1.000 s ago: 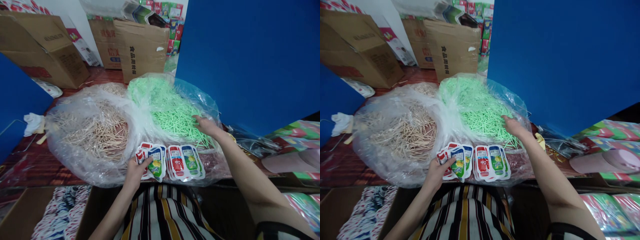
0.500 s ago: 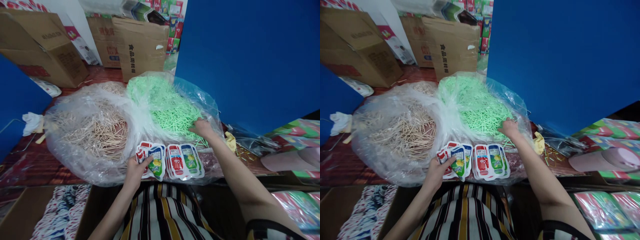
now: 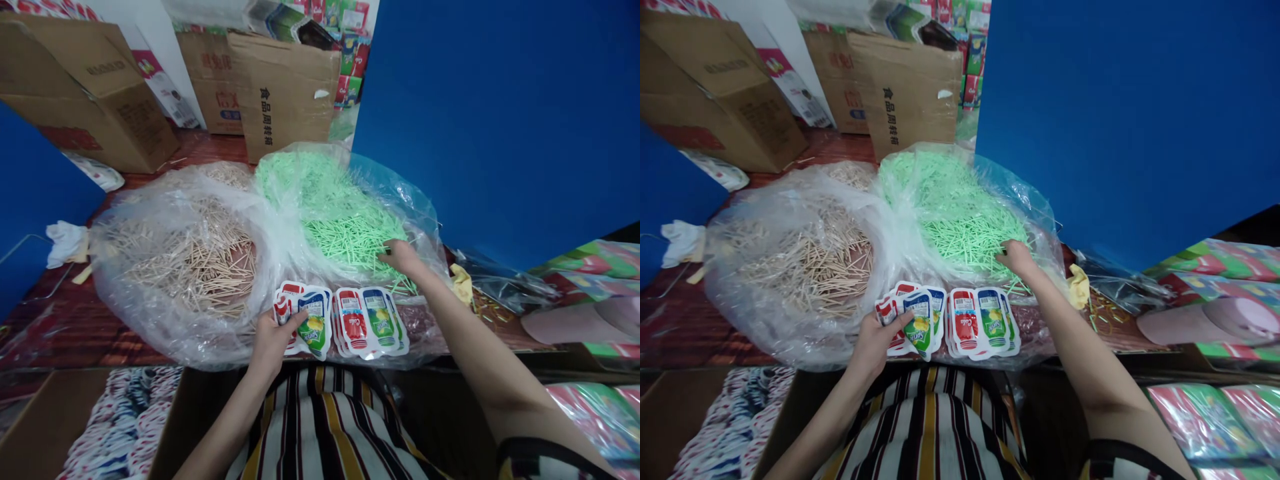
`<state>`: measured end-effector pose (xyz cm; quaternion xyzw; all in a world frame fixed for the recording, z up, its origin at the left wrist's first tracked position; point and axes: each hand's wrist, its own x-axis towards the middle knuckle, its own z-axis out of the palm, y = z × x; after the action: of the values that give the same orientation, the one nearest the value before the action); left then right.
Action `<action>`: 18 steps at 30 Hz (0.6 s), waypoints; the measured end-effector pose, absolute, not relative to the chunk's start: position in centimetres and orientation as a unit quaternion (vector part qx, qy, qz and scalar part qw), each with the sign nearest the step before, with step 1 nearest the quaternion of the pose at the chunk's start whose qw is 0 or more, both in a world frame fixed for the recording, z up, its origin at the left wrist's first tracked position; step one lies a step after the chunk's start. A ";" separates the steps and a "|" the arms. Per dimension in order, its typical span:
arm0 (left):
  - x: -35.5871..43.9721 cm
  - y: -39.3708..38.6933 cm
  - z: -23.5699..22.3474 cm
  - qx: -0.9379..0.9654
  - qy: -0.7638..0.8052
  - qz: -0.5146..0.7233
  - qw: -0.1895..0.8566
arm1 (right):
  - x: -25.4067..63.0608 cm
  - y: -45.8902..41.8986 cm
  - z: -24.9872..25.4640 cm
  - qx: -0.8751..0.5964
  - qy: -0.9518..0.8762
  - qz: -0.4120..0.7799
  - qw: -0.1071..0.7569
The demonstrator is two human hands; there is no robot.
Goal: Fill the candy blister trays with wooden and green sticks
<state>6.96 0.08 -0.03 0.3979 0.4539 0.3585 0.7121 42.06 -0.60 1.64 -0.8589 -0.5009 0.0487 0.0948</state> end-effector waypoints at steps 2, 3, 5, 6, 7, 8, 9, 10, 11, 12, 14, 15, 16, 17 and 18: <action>7.0 0.1 -0.1 0.394 0.455 0.358 0.714 | 42.2 -0.8 1.7 -0.859 -0.490 0.043 0.142; 7.0 0.1 -0.1 0.394 0.455 0.358 0.714 | 42.3 -1.0 1.7 -0.859 -0.483 0.041 0.166; 7.0 0.1 -0.1 0.396 0.458 0.361 0.710 | 42.4 -1.3 1.6 -0.854 -0.474 0.043 0.212; 7.0 0.2 -0.2 0.397 0.458 0.362 0.708 | 42.4 -1.4 1.5 -0.849 -0.472 0.046 0.233; 7.0 0.2 -0.2 0.399 0.458 0.363 0.707 | 42.4 -1.5 1.3 -0.844 -0.471 0.049 0.251; 7.0 0.1 -0.2 0.400 0.457 0.364 0.706 | 42.4 -1.5 1.0 -0.838 -0.471 0.053 0.269; 7.1 0.1 -0.1 0.400 0.455 0.364 0.707 | 42.3 -1.6 0.7 -0.833 -0.471 0.058 0.285; 7.1 0.1 -0.1 0.400 0.453 0.363 0.709 | 42.3 -1.6 0.4 -0.827 -0.471 0.063 0.300; 7.2 0.1 0.0 0.398 0.453 0.362 0.711 | 42.2 -1.7 0.1 -0.823 -0.470 0.068 0.313; 7.3 0.1 0.1 0.395 0.454 0.361 0.712 | 42.1 -1.7 -0.1 -0.818 -0.469 0.074 0.325; 7.4 0.1 0.2 0.390 0.456 0.363 0.713 | 41.9 -1.8 -0.3 -0.809 -0.467 0.081 0.347; 7.4 0.1 0.3 0.389 0.455 0.364 0.713 | 41.8 -1.9 -0.3 -0.806 -0.465 0.082 0.357; 7.5 0.1 0.3 0.388 0.454 0.365 0.714 | 41.6 -2.0 -0.2 -0.803 -0.464 0.081 0.366; 7.5 0.1 0.4 0.389 0.451 0.364 0.716 | 41.4 -2.0 -0.1 -0.800 -0.463 0.080 0.373; 7.5 0.1 0.4 0.389 0.450 0.362 0.718 | 41.3 -2.1 0.0 -0.798 -0.464 0.080 0.376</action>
<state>7.48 0.09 0.38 0.3888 0.4500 0.3621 0.7178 41.27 -2.12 0.04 -0.7982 -0.4640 0.0797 0.3757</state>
